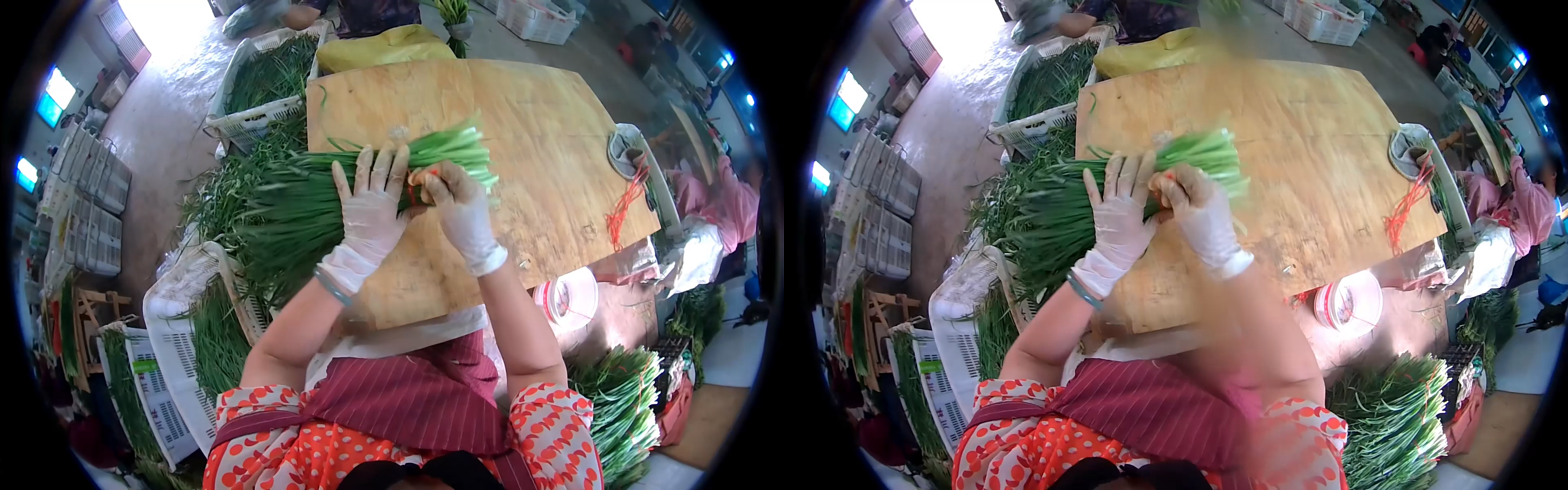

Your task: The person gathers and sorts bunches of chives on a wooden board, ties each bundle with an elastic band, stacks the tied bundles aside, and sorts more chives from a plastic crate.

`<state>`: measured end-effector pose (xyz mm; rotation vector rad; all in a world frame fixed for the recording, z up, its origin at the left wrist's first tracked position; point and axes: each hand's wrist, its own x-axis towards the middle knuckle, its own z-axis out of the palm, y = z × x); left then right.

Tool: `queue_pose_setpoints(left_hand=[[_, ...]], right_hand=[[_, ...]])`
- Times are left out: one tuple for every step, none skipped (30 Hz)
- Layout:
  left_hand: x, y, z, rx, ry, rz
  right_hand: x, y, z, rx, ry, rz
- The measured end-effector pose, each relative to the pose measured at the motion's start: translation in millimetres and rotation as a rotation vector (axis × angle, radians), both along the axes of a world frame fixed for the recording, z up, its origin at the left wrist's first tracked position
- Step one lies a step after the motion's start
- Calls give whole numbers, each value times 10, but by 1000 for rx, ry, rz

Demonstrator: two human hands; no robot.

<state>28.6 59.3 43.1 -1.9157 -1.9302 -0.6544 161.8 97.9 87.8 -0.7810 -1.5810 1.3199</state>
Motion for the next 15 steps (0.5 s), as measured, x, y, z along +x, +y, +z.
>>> queue_pose_setpoints(left_hand=[[51,9,-11,4,3,0],[102,11,-20,-1,54,90],[147,6,-47,-10,102,177],[189,2,-117,-34,239,179],[232,-23,-173,-40,233,177],[290,-66,-99,-176,268,141],[342,-97,24,-307,305,104],[388,-146,297,-400,278,75],[379,-110,293,-403,278,68],[333,-58,287,-392,295,36],[295,-20,275,-379,314,3],[285,3,238,-378,266,-9],[287,1,206,-379,270,-14],[291,3,190,-391,220,-12],[297,-7,186,-408,173,-11]], right_hand=[[38,-10,-57,4,3,0],[105,14,-181,221,-89,3],[173,10,-306,434,-184,6],[234,-50,-421,211,-165,53],[312,-54,-577,204,-171,52],[407,-48,-744,-39,-71,118],[481,-59,-830,-278,33,179],[512,-127,-852,-280,33,173],[517,-232,-882,-272,119,183],[511,-313,-904,-261,208,194],[502,-357,-900,-263,212,187],[490,-383,-879,-380,217,172],[485,-407,-868,-500,222,158],[468,-358,-951,-378,143,144],[413,-407,-898,-380,152,140]])
